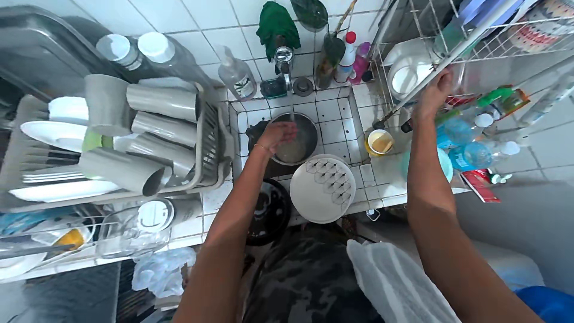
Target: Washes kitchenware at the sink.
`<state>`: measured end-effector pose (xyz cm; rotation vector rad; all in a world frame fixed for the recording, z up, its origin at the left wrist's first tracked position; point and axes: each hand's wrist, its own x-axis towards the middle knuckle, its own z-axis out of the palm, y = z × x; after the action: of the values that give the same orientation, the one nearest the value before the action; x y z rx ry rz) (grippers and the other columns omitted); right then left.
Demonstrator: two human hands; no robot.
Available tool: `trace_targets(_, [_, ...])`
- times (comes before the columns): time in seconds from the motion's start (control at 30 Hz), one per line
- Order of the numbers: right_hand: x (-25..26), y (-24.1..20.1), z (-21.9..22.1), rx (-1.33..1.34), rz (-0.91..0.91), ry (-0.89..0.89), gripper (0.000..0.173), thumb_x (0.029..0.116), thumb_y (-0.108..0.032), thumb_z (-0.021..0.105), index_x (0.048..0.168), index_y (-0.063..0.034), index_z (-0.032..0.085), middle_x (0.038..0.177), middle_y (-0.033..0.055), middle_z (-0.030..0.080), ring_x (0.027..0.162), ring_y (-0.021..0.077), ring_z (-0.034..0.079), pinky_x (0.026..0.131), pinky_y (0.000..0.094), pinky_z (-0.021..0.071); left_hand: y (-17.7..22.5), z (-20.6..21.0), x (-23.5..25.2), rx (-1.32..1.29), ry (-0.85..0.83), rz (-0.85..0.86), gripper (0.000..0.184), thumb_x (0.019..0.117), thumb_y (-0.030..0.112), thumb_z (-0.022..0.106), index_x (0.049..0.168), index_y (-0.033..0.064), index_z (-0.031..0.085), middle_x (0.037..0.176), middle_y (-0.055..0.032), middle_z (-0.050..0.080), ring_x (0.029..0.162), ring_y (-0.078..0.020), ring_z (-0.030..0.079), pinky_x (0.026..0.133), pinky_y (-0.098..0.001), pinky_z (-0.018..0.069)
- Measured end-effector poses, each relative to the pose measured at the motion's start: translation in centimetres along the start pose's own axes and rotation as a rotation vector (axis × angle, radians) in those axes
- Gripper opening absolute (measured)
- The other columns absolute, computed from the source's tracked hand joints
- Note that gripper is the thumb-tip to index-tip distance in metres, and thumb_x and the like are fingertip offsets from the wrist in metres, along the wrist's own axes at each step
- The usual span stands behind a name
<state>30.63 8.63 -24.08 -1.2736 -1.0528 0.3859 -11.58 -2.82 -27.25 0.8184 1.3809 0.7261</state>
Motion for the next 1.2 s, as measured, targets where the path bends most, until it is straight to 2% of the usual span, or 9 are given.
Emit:
trace_targets(0.23, [0.1, 0.2, -2.5, -0.523, 0.040, -0.013, 0.042, 0.1019, -0.016, 0.055, 0.136, 0.0073, 0.053, 0.128, 0.0259, 0.061, 0.118, 0.0298, 0.060, 0.104, 0.0356, 0.0480, -1.6, 0.4, 0.0, 0.168, -0.025, 0.029, 0.034, 0.1084, 0.022, 0.053, 0.135, 0.0022, 0.059, 0.126, -0.0148, 0.068, 0.109, -0.0226, 0.068, 0.093, -0.0396, 0.0550])
trace_targets(0.5, [-7.7, -2.5, -3.4, -0.255, -0.180, 0.028, 0.036, 0.1060, -0.011, 0.045, 0.132, 0.0129, 0.051, 0.124, 0.0232, 0.059, 0.111, 0.0212, 0.060, 0.096, 0.0297, 0.0514, -3.8, 0.3, -1.6, 0.520, -0.137, 0.106, 0.036, 0.1055, 0.027, 0.059, 0.129, -0.0007, 0.063, 0.121, -0.0227, 0.067, 0.107, -0.0329, 0.068, 0.095, -0.0526, 0.0551])
trace_targets(0.57, [-11.5, -3.3, -2.6, -0.234, -0.131, -0.138, 0.035, 0.1070, -0.014, 0.047, 0.130, 0.0115, 0.051, 0.118, 0.0206, 0.062, 0.104, 0.0199, 0.063, 0.091, 0.0316, 0.0539, -4.6, 0.7, -2.7, 0.597, -0.231, 0.071, 0.041, 0.1029, 0.031, 0.064, 0.130, 0.0002, 0.063, 0.119, -0.0231, 0.067, 0.107, -0.0350, 0.067, 0.095, -0.0558, 0.0539])
trace_targets(0.67, [-17.3, -4.1, -1.8, -0.370, 0.137, -0.653, 0.044, 0.1062, -0.025, 0.054, 0.141, 0.0009, 0.052, 0.119, 0.0205, 0.067, 0.104, 0.0269, 0.067, 0.089, 0.0425, 0.0561, -6.5, 1.3, -3.9, 0.775, -0.339, 0.045, 0.051, 0.0979, 0.035, 0.071, 0.132, -0.0023, 0.062, 0.122, -0.0264, 0.067, 0.115, -0.0398, 0.064, 0.104, -0.0601, 0.0474])
trace_targets(0.77, [-22.6, -3.6, -1.6, -0.549, 0.385, -0.951, 0.071, 0.1009, -0.050, 0.060, 0.156, -0.0109, 0.040, 0.137, 0.0247, 0.059, 0.119, 0.0391, 0.063, 0.098, 0.0587, 0.0528, -9.0, 1.2, -4.5, 0.705, -0.309, -0.010, 0.061, 0.0985, 0.043, 0.068, 0.141, 0.0011, 0.056, 0.131, -0.0256, 0.064, 0.120, -0.0392, 0.063, 0.105, -0.0598, 0.0476])
trace_targets(0.87, [-26.8, -3.3, -2.5, -0.608, 0.503, -0.936, 0.087, 0.0935, -0.061, 0.064, 0.160, -0.0144, 0.035, 0.151, 0.0251, 0.048, 0.134, 0.0418, 0.053, 0.107, 0.0634, 0.0445, -10.3, 1.1, -5.3, 0.591, -0.291, -0.032, 0.062, 0.0993, 0.045, 0.066, 0.144, 0.0038, 0.053, 0.132, -0.0246, 0.063, 0.119, -0.0368, 0.064, 0.102, -0.0574, 0.0509])
trace_targets(0.97, [-29.7, -3.0, -3.6, -0.519, 0.543, -0.816, 0.092, 0.0921, -0.058, 0.068, 0.160, -0.0085, 0.032, 0.156, 0.0228, 0.044, 0.142, 0.0339, 0.047, 0.116, 0.0544, 0.0408, -11.3, 1.4, -5.6, 0.564, -0.238, -0.045, 0.072, 0.0961, 0.049, 0.069, 0.151, 0.0081, 0.048, 0.146, -0.0259, 0.052, 0.131, -0.0397, 0.055, 0.109, -0.0595, 0.0454])
trace_targets(1.07, [-31.7, -3.1, -3.5, -0.421, 0.565, -0.674, 0.084, 0.0964, -0.044, 0.068, 0.158, -0.0010, 0.031, 0.152, 0.0249, 0.048, 0.138, 0.0299, 0.051, 0.114, 0.0469, 0.0433, -9.3, 2.5, -7.4, 0.560, -0.225, -0.091, 0.069, 0.1002, 0.049, 0.063, 0.152, 0.0063, 0.045, 0.141, -0.0259, 0.058, 0.131, -0.0401, 0.057, 0.111, -0.0608, 0.0422])
trace_targets(1.2, [-31.4, -2.8, -3.1, -0.386, 0.596, -0.631, 0.079, 0.0980, -0.046, 0.066, 0.156, -0.0012, 0.037, 0.149, 0.0234, 0.052, 0.136, 0.0271, 0.053, 0.112, 0.0454, 0.0451, -10.2, 2.9, -6.7, 0.567, -0.208, -0.052, 0.072, 0.0994, 0.056, 0.060, 0.148, 0.0033, 0.049, 0.134, -0.0273, 0.062, 0.127, -0.0410, 0.059, 0.110, -0.0623, 0.0435])
